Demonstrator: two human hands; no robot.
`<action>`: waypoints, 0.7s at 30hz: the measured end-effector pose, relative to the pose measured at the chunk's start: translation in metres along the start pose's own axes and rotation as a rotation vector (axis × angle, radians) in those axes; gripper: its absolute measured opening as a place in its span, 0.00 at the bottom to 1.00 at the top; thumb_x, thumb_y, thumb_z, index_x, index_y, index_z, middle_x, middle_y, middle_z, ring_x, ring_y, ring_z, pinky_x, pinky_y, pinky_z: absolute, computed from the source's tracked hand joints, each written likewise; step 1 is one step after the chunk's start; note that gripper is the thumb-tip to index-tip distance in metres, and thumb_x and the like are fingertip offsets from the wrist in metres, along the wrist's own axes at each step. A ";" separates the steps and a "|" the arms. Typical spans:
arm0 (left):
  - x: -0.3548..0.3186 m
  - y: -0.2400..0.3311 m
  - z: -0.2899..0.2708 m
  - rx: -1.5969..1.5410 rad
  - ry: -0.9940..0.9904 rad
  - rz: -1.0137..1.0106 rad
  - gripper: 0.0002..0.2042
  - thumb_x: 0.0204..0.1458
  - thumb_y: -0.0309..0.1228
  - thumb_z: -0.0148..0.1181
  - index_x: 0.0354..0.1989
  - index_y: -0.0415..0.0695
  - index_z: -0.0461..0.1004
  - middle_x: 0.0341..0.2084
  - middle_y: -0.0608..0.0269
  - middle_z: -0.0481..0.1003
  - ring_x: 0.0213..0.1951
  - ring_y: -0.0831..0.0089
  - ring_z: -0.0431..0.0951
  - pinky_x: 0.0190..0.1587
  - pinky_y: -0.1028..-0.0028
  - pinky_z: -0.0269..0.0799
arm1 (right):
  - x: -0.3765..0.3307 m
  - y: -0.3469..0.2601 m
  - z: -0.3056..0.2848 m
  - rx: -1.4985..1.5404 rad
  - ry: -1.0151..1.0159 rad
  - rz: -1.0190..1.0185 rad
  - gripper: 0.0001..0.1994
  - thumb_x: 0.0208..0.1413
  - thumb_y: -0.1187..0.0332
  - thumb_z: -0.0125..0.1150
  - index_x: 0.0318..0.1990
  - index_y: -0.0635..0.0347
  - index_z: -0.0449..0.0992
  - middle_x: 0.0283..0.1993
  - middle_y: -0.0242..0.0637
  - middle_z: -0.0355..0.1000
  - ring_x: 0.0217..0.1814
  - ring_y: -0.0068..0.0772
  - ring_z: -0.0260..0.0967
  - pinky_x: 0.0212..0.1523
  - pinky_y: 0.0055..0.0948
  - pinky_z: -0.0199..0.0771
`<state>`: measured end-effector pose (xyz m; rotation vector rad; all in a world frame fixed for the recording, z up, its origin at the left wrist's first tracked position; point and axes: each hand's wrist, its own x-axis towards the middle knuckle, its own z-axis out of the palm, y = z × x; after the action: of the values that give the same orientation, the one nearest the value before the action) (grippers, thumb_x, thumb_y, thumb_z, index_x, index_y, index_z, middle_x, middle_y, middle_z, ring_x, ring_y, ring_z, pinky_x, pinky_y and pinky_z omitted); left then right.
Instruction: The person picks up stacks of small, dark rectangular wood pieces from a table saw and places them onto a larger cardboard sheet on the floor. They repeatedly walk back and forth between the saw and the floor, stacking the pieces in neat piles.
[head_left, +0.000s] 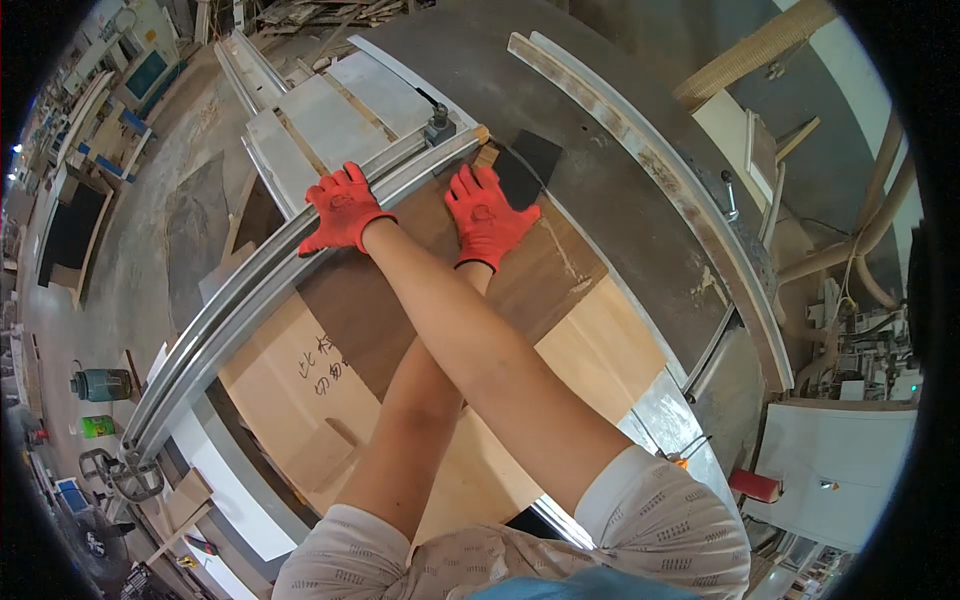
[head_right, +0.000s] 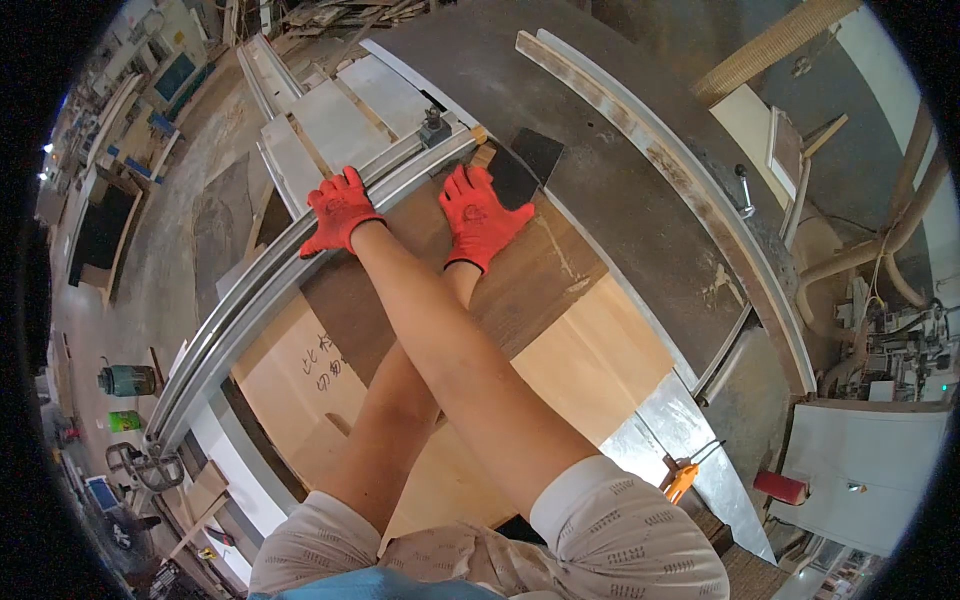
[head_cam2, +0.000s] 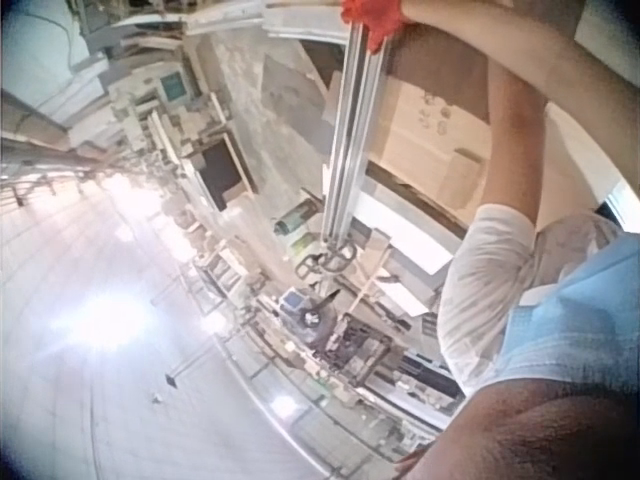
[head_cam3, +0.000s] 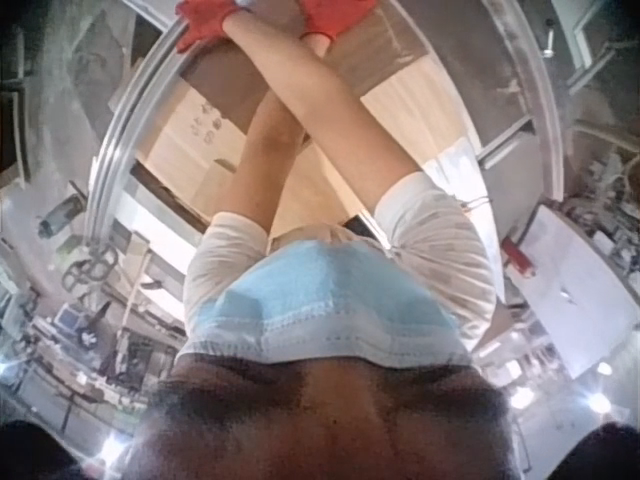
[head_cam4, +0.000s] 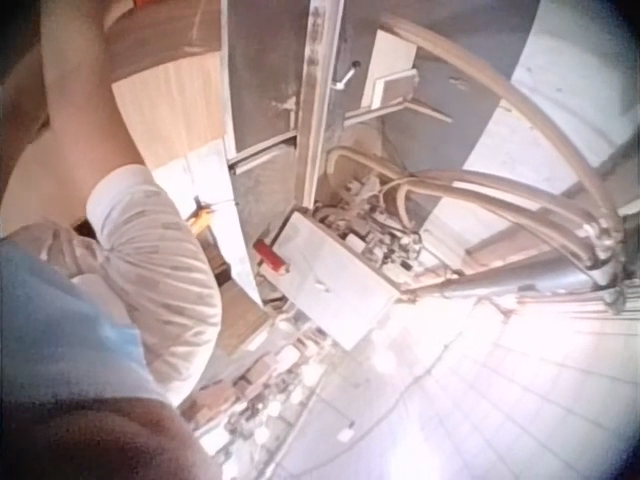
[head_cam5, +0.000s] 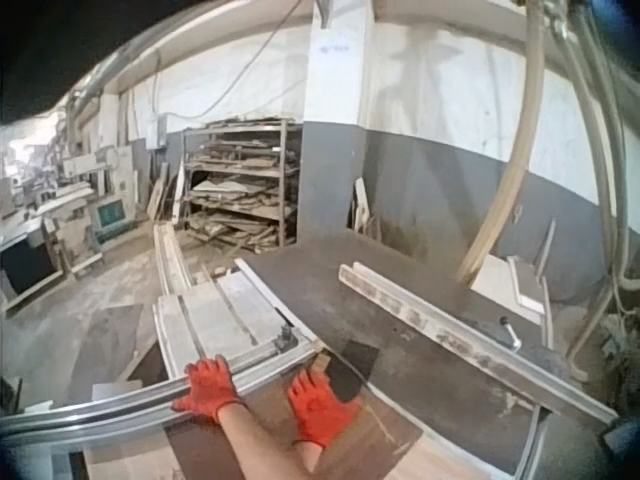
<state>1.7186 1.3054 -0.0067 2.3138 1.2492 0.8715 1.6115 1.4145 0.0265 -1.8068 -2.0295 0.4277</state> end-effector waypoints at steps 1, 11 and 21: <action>-0.003 0.001 0.001 0.015 0.023 0.012 0.37 0.32 0.53 0.75 0.48 0.43 0.67 0.54 0.45 0.67 0.62 0.48 0.62 0.63 0.50 0.55 | -0.001 -0.001 -0.002 -0.012 -0.005 0.014 0.48 0.32 0.26 0.67 0.58 0.51 0.75 0.59 0.40 0.70 0.69 0.41 0.58 0.76 0.48 0.31; -0.003 0.005 -0.010 0.018 0.002 0.005 0.39 0.31 0.54 0.77 0.48 0.44 0.68 0.55 0.45 0.68 0.63 0.49 0.62 0.63 0.50 0.56 | 0.006 -0.008 0.002 -0.067 -0.011 0.031 0.47 0.31 0.27 0.69 0.57 0.51 0.75 0.59 0.40 0.70 0.69 0.40 0.59 0.75 0.47 0.34; -0.011 0.006 -0.026 0.038 -0.067 -0.024 0.43 0.34 0.57 0.73 0.54 0.41 0.64 0.60 0.43 0.65 0.64 0.49 0.62 0.64 0.53 0.56 | -0.004 -0.020 0.001 -0.003 -0.018 0.054 0.48 0.31 0.29 0.70 0.58 0.53 0.74 0.62 0.42 0.68 0.73 0.42 0.55 0.79 0.49 0.27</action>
<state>1.7001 1.2933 0.0121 2.3328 1.2724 0.7620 1.5943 1.4084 0.0351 -1.8695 -1.9980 0.4576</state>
